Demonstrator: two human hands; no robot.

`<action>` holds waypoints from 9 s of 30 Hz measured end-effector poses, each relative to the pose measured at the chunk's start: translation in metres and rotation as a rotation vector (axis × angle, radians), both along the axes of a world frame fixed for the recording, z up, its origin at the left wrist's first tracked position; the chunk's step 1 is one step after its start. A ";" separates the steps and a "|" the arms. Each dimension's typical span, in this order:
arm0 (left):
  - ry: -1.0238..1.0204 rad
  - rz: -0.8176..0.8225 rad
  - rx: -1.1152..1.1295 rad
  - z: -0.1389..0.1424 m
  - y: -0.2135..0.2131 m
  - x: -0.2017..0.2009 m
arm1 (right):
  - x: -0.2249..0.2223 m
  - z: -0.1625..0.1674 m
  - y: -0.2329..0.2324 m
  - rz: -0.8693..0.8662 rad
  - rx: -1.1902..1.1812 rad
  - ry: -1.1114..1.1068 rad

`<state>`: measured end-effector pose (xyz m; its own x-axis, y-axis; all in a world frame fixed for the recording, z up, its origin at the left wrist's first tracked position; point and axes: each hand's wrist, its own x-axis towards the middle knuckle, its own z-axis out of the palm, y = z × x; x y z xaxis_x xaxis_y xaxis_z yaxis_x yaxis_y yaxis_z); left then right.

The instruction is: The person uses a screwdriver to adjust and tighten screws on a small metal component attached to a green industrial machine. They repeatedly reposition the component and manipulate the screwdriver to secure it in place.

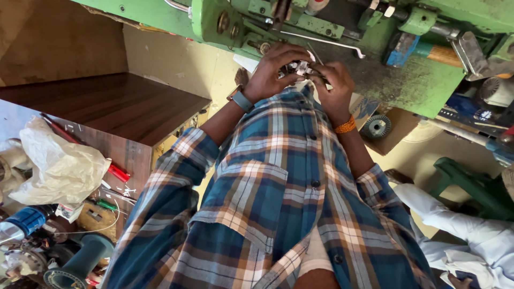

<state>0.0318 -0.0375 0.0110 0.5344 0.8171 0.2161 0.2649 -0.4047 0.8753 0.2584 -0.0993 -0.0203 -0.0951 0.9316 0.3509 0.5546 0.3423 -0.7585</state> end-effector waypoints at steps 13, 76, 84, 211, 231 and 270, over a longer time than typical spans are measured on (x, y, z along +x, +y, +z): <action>-0.001 0.021 0.055 -0.005 -0.002 0.005 | 0.042 0.031 -0.003 0.019 -0.381 0.546; 0.019 -0.125 -0.010 -0.014 0.008 -0.002 | 0.034 0.016 -0.031 -0.100 -0.014 -0.026; -0.001 -0.125 -0.030 -0.009 0.009 -0.009 | 0.043 0.019 -0.012 -0.164 -0.972 0.725; 0.208 -0.181 0.263 0.016 0.033 -0.008 | 0.080 0.013 -0.019 -0.348 -1.027 0.625; -0.415 0.505 -0.533 0.069 0.016 0.096 | 0.028 0.039 0.045 0.040 0.118 0.486; 0.086 0.604 0.391 0.133 0.111 0.037 | -0.006 0.219 0.154 -0.193 -0.102 0.188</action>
<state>0.0688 0.0737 0.1442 0.0428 0.8467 0.5304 0.6026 -0.4453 0.6622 0.2522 0.0551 0.1987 0.1456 0.9576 0.2487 0.4486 0.1601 -0.8793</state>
